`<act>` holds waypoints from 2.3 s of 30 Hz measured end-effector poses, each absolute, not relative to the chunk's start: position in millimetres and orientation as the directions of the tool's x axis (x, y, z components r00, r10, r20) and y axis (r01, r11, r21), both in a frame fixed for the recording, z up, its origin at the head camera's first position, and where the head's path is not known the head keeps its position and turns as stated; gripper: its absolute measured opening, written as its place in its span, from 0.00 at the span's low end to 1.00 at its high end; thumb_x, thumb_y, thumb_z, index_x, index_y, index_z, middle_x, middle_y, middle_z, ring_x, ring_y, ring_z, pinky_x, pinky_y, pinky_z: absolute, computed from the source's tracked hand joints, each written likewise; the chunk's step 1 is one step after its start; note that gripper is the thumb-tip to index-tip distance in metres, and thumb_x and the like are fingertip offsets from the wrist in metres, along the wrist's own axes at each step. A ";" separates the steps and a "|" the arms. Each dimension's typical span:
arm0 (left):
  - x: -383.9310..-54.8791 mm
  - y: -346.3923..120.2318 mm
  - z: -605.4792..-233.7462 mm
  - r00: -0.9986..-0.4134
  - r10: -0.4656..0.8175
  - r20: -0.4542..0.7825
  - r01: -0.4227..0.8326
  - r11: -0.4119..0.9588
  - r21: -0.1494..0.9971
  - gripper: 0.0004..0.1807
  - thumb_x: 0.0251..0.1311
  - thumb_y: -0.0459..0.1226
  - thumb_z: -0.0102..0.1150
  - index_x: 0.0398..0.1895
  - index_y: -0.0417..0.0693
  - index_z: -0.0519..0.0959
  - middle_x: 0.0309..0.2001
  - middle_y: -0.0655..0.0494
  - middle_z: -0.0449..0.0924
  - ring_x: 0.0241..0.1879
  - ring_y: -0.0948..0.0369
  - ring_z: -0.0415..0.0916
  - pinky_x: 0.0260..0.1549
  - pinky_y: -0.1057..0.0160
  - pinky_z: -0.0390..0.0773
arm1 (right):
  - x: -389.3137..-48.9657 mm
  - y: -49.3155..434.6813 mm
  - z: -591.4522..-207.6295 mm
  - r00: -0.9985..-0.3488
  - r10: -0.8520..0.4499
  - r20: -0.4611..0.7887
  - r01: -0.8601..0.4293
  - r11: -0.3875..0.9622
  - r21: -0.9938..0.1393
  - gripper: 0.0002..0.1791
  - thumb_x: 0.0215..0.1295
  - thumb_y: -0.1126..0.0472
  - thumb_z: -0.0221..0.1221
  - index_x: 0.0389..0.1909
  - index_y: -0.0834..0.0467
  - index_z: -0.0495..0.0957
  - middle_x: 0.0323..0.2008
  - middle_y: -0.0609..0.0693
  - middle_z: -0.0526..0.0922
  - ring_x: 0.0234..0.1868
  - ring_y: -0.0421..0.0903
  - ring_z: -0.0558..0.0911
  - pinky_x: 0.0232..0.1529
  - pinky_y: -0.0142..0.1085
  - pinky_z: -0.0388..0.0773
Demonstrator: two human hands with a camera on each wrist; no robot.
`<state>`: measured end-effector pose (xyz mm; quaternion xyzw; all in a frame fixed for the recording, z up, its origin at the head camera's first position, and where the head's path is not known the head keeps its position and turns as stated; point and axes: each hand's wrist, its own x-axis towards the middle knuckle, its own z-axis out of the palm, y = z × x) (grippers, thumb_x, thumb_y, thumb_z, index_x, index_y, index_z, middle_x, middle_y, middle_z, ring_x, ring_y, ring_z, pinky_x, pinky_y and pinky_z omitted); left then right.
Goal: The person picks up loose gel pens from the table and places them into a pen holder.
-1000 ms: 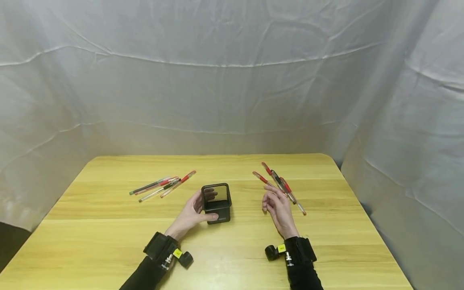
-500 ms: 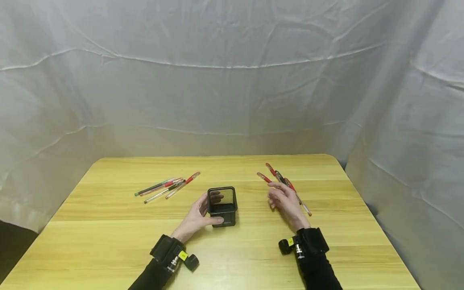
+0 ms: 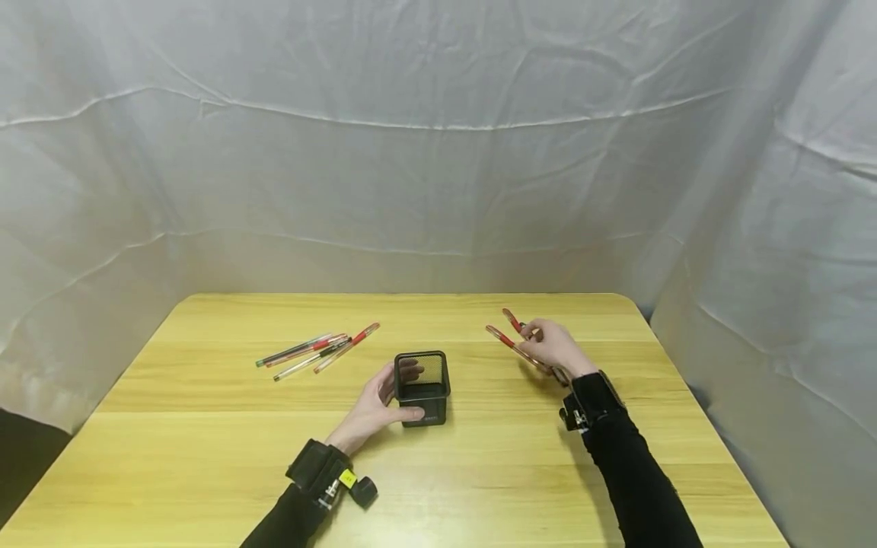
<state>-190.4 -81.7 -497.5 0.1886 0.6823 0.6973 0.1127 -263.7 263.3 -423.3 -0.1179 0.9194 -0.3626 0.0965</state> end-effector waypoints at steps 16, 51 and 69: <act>-190.7 -78.8 -496.6 -0.902 0.419 0.109 0.096 -0.052 0.994 0.44 0.52 0.32 0.75 0.73 0.43 0.64 0.71 0.46 0.71 0.74 0.52 0.64 0.79 0.47 0.55 | -288.7 225.7 -402.9 -0.926 -0.303 -0.224 -0.282 0.952 -0.123 0.12 0.59 0.66 0.62 0.43 0.65 0.78 0.35 0.58 0.81 0.34 0.52 0.75 0.36 0.42 0.73; -188.6 -80.1 -495.0 -0.896 0.437 0.079 0.071 -0.035 0.997 0.45 0.53 0.33 0.75 0.74 0.46 0.63 0.72 0.48 0.69 0.76 0.54 0.60 0.80 0.49 0.52 | -289.9 210.7 -420.0 -0.943 -0.214 -0.253 -0.232 0.972 0.040 0.04 0.65 0.68 0.58 0.37 0.63 0.73 0.42 0.67 0.82 0.36 0.58 0.80 0.36 0.51 0.82; -188.1 -80.6 -495.9 -0.893 0.439 0.105 0.088 -0.060 0.994 0.44 0.53 0.32 0.75 0.74 0.45 0.64 0.72 0.46 0.69 0.75 0.52 0.61 0.80 0.48 0.53 | -286.9 220.9 -422.3 -0.941 -0.246 -0.234 -0.240 0.969 -0.052 0.17 0.63 0.68 0.59 0.53 0.64 0.74 0.40 0.64 0.81 0.33 0.55 0.75 0.31 0.45 0.74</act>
